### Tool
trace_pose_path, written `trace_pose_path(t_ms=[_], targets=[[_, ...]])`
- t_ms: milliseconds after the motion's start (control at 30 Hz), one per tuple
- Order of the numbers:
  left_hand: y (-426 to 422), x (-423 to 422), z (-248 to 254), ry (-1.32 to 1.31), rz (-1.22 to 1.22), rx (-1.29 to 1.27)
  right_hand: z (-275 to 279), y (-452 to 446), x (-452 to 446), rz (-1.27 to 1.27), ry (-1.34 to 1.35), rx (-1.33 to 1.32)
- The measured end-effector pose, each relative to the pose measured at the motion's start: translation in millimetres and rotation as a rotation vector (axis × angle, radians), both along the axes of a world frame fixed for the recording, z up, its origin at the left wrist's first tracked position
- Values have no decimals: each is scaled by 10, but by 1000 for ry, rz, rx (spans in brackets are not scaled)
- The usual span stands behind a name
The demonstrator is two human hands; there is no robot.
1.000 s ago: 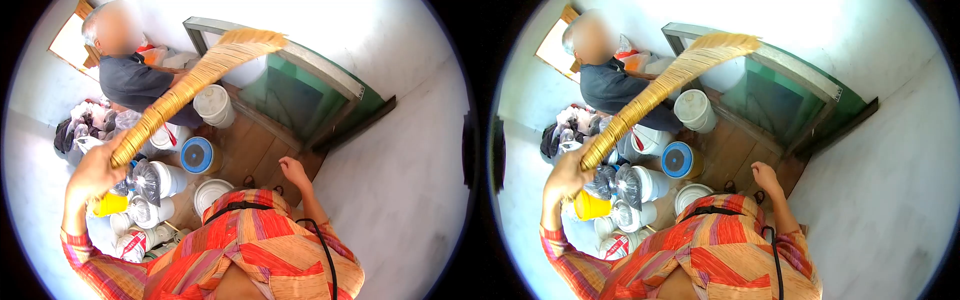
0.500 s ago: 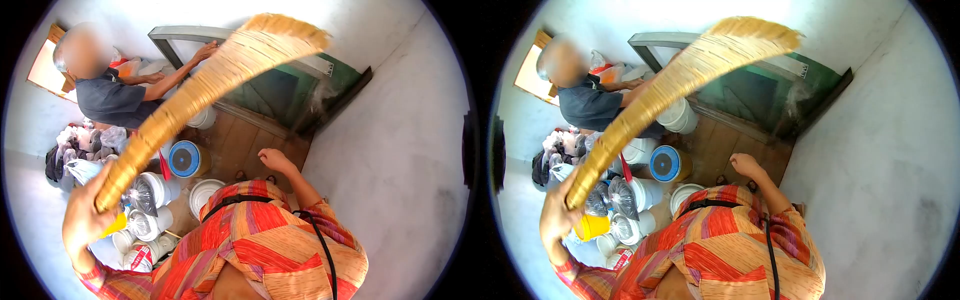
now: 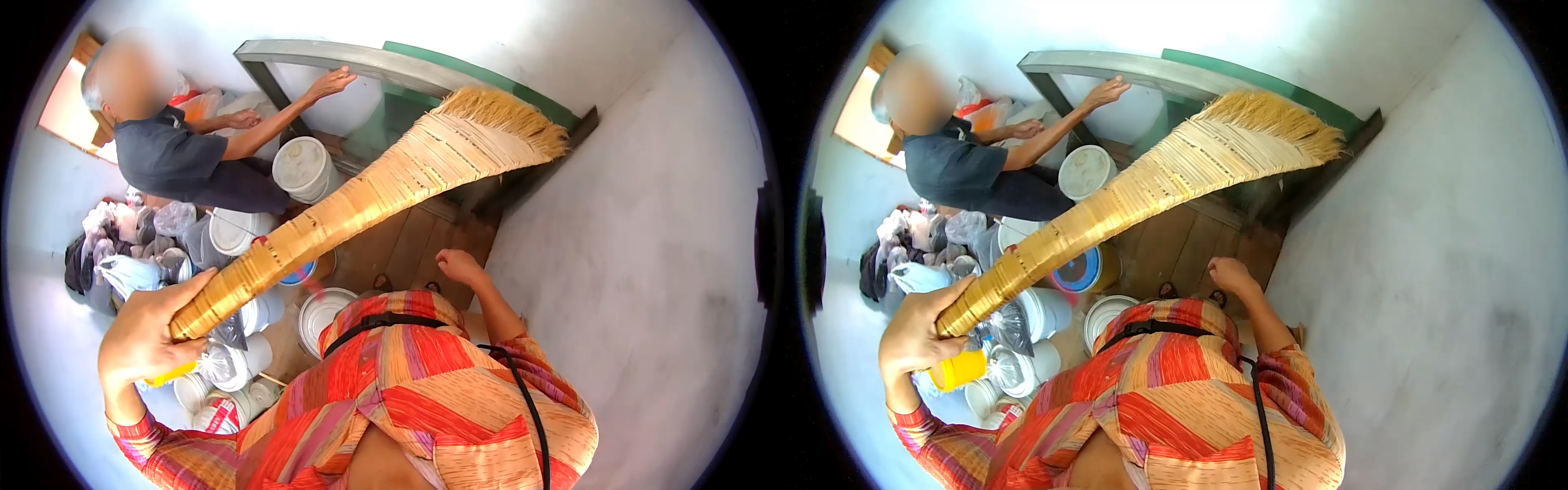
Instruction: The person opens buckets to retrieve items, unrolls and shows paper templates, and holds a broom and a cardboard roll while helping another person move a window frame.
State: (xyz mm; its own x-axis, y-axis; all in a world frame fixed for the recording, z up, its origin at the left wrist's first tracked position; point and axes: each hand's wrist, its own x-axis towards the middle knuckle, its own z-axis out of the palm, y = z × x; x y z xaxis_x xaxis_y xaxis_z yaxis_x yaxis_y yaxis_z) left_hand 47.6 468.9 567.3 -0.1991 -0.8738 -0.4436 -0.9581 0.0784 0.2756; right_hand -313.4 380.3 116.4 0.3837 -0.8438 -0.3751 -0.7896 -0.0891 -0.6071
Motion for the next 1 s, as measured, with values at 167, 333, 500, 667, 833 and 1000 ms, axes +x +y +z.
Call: trace_pose_path(t_ms=[167, 333, 500, 667, 833, 1000], targets=[[170, 402, 188, 116, 172, -63, -53, -74, 102, 110, 39, 65], [-144, 980, -17, 348, 603, -196, 16, -168, 199, 161, 13, 56], [-900, 1489, -396, 287, 578, -236, 106, -345, 278, 168, -52, -114], [-1512, 1706, -764, 638, 900, -163, 610, -371, 373, 27, -317, -64], [-2210, 1769, -1116, 807, 911, -116, 1624, -740, 899, 57, -380, -417], [-2388, 1461, -1031, 827, 715, -60, 2642, -1380, 1779, 248, -474, -915]])
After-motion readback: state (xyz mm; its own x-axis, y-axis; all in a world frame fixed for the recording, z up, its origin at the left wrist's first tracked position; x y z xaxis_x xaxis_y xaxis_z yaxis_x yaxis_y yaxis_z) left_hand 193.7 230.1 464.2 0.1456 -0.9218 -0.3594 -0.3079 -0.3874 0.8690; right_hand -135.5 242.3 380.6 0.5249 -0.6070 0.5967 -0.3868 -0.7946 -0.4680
